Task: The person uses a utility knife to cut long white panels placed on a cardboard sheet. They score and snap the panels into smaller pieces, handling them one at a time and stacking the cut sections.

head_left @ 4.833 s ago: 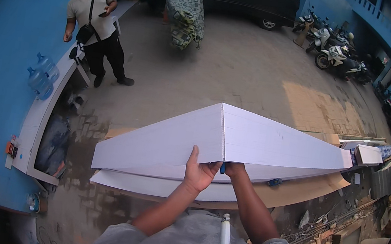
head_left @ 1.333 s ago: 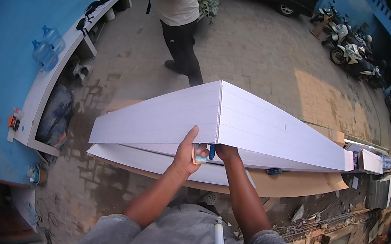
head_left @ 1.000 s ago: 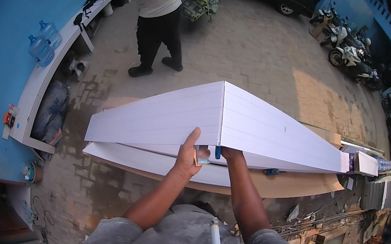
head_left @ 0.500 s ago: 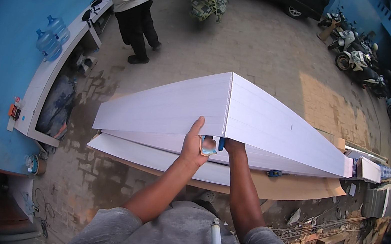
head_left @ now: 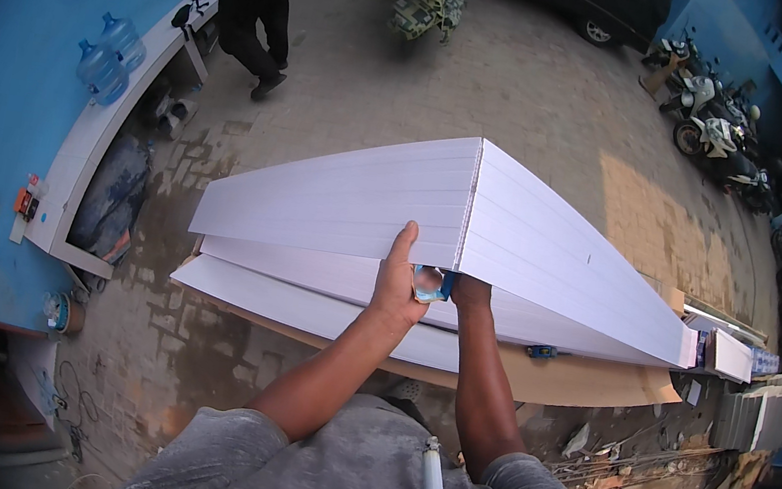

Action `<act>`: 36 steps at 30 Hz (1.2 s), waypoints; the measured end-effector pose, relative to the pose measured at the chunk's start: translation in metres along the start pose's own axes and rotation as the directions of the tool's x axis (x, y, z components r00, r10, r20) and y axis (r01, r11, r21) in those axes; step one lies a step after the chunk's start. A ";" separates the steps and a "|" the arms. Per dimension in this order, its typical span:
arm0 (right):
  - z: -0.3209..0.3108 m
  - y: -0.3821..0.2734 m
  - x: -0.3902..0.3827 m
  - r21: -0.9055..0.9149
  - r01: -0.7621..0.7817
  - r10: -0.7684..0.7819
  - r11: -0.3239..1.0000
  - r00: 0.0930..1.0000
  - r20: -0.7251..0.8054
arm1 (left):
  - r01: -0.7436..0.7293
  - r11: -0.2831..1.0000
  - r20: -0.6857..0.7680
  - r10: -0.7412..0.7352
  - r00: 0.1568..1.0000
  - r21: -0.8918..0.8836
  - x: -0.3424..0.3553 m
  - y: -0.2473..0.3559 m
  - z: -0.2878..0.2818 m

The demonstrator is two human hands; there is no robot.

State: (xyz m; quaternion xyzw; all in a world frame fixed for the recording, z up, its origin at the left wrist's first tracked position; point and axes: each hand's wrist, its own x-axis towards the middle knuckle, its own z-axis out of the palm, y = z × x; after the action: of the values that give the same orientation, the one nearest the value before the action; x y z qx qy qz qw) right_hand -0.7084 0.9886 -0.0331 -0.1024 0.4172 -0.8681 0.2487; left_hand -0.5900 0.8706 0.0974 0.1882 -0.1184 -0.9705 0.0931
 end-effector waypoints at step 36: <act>0.020 -0.033 -0.068 -0.269 -0.177 0.085 0.947 0.943 -0.323 | 0.043 0.991 0.109 -0.057 0.992 0.131 0.022 0.038 -0.020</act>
State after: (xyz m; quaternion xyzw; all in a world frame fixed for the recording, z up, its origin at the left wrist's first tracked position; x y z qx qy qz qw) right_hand -0.6540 1.0275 0.0065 0.0263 0.5811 -0.7829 0.2206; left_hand -0.5968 0.8251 0.0819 0.1419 -0.1807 -0.9720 0.0497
